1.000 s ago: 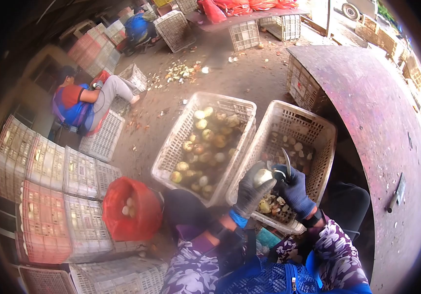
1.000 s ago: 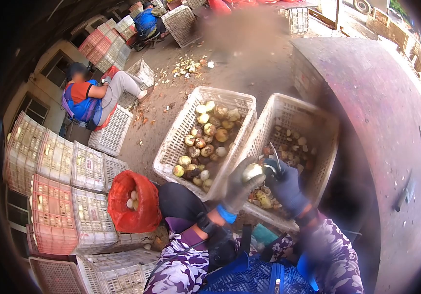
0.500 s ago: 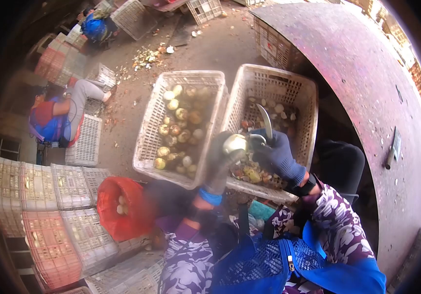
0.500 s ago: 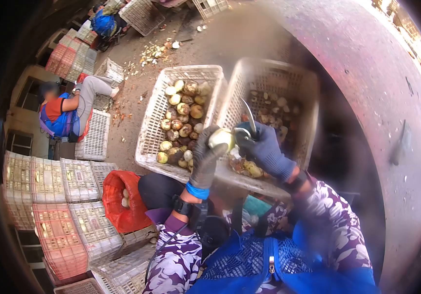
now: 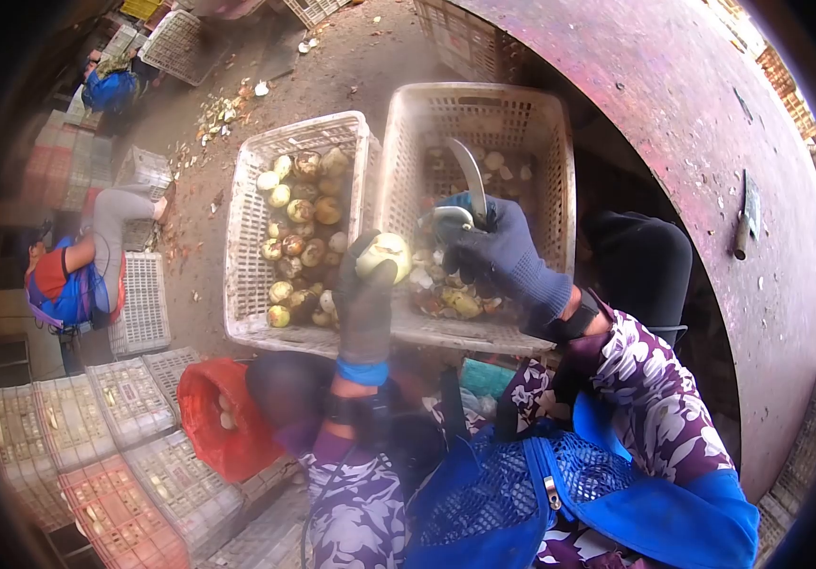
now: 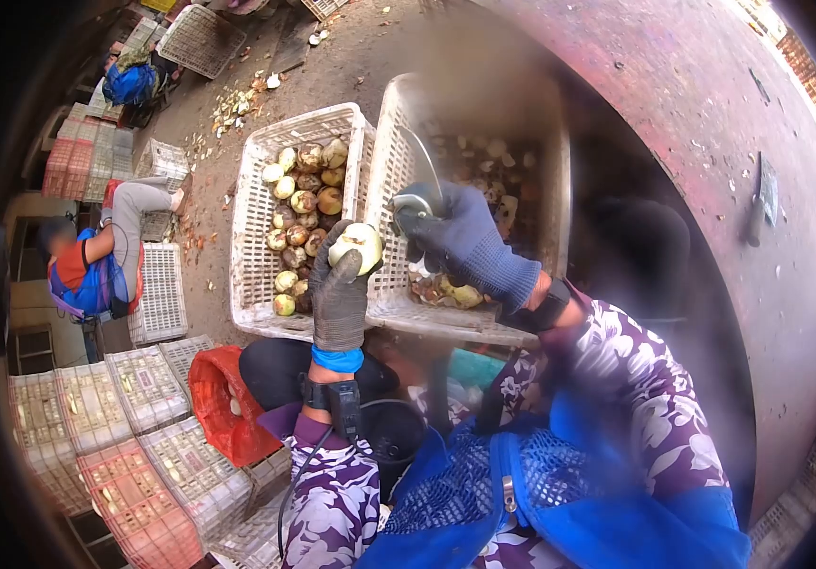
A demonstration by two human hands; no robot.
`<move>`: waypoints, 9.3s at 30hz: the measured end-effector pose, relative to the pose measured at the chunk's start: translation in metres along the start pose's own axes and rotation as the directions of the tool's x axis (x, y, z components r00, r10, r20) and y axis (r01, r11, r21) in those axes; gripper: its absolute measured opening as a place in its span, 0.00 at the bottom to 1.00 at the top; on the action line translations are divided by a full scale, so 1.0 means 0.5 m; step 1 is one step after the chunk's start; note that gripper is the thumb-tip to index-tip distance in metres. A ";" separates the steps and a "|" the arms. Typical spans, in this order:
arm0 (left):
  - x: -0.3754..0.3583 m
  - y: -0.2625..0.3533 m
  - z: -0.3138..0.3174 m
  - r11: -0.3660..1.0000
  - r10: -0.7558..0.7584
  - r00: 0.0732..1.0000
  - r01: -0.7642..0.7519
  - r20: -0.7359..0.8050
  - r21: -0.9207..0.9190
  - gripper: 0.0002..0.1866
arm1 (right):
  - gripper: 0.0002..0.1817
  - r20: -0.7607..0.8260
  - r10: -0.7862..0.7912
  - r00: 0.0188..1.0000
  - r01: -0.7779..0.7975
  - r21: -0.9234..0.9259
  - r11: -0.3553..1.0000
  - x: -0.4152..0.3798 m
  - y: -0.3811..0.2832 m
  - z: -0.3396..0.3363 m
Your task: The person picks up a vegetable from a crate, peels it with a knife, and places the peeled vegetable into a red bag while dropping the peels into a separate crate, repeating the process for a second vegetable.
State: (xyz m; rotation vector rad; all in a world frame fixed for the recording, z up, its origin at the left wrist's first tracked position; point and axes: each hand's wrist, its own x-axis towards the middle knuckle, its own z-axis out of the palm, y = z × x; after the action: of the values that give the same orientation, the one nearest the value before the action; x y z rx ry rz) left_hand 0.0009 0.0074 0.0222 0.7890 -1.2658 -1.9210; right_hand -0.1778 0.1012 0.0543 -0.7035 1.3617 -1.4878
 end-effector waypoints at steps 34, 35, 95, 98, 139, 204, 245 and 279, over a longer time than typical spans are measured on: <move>-0.033 0.017 0.044 0.898 0.089 0.996 -0.071 -0.023 0.434 0.29 | 0.26 0.363 -0.341 0.867 0.472 -0.380 0.796 0.005 0.073 -0.005; -0.031 0.020 0.044 0.901 0.091 0.996 -0.078 -0.010 0.426 0.30 | 0.26 0.376 -0.304 0.876 0.430 -0.321 0.844 0.010 0.081 -0.010; -0.004 0.020 0.005 0.977 0.030 0.999 -0.035 0.025 0.208 0.30 | 0.14 0.359 0.418 0.835 -0.342 -0.256 0.904 -0.032 0.004 -0.040; 0.001 0.004 -0.012 0.989 0.011 1.000 -0.013 0.016 0.148 0.29 | 0.13 0.452 0.412 0.791 -0.370 -0.181 0.911 -0.027 0.000 -0.047; -0.232 0.153 -0.323 0.017 -0.029 0.981 -0.190 -0.191 -0.982 0.39 | 0.15 0.200 0.025 0.980 0.063 -0.425 0.903 0.005 0.108 0.027; -0.028 0.184 -0.444 0.951 0.029 0.974 -0.096 -0.224 -0.293 0.31 | 0.27 0.162 -0.185 0.969 0.239 -0.790 0.565 0.017 0.077 -0.010; 0.116 0.060 -0.287 0.940 -0.338 0.939 0.334 0.062 0.070 0.30 | 0.17 0.223 -0.007 0.975 0.165 -0.702 0.693 -0.015 0.055 -0.009; 0.033 -0.032 -0.067 0.830 -0.118 0.946 0.262 0.303 -0.493 0.24 | 0.16 0.251 -0.068 0.965 -0.066 0.489 0.870 0.023 0.039 -0.067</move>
State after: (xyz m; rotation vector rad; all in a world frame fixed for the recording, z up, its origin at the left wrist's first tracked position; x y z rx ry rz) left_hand 0.0144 -0.0189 -0.0059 0.3898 -0.7382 -2.4477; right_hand -0.2069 0.1059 0.0262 -0.5406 0.7295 -1.5935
